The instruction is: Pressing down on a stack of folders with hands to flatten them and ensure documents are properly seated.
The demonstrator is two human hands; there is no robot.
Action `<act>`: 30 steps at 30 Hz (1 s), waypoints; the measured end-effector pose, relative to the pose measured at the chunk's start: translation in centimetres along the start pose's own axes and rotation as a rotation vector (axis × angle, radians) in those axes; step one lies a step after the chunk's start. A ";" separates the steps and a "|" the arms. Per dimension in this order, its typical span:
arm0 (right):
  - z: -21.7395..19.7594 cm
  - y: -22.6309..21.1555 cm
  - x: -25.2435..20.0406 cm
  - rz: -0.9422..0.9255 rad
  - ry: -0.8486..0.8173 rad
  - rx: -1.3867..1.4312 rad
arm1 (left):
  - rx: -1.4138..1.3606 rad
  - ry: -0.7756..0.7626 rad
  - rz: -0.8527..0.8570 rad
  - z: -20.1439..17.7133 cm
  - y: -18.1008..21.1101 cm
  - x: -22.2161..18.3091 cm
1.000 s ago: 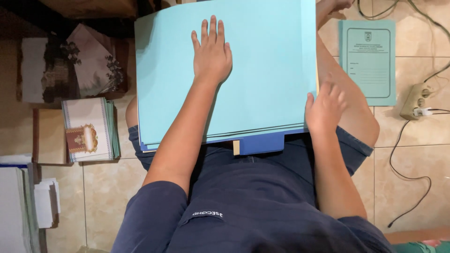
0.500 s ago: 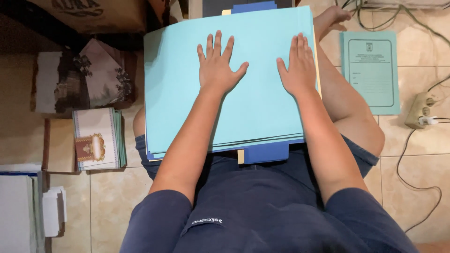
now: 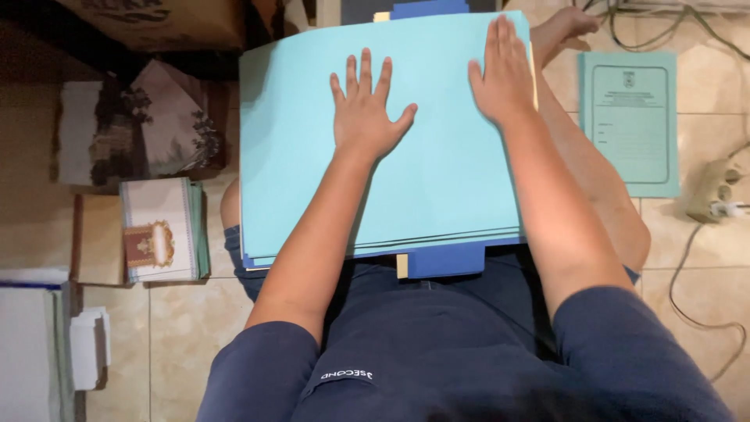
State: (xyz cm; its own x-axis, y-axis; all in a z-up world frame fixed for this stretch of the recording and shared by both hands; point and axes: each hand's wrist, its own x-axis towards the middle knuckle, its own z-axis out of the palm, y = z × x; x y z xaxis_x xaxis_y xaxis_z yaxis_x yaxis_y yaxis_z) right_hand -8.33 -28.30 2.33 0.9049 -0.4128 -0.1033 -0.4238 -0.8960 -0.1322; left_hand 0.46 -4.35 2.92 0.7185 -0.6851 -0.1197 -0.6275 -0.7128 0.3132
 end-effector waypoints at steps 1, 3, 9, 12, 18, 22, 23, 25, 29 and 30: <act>0.1 0.6 1.0 -0.011 0.002 0.005 | 0.006 0.005 -0.010 -0.1 0.2 0.0; 0.3 1.7 2.7 -0.035 0.074 0.095 | -0.018 -0.017 -0.042 -0.2 0.5 0.0; 2.6 1.2 -5.0 -0.025 0.121 0.058 | 0.029 0.061 -0.110 1.2 0.3 0.9; 4.0 0.6 -12.3 -0.061 0.173 0.018 | 0.055 0.078 -0.127 1.5 0.3 1.0; 3.6 -0.2 -16.9 -0.056 0.093 0.048 | 0.095 -0.009 -0.080 0.3 0.4 0.4; 2.3 0.2 -9.2 -0.074 0.066 0.033 | 0.072 -0.020 -0.058 0.1 0.4 0.3; 1.6 0.0 -6.9 -0.023 0.028 0.034 | 0.053 -0.013 -0.054 0.2 0.3 0.3; 1.1 0.1 -2.4 0.024 -0.008 0.038 | 0.039 -0.002 -0.053 0.4 0.3 0.3; 1.0 0.8 2.9 -0.040 0.097 0.086 | 0.023 0.023 -0.076 0.7 0.4 0.8; 0.7 0.7 3.1 -0.044 0.072 0.104 | 0.013 0.028 -0.099 0.8 0.5 0.7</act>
State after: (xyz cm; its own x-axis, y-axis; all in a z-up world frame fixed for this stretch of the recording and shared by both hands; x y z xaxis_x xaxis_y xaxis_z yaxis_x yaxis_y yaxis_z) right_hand -5.86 -30.12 1.21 0.9217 -0.3870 -0.0249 -0.3816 -0.8936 -0.2365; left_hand 0.43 -5.35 2.28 0.7852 -0.6070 -0.1226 -0.5570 -0.7788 0.2885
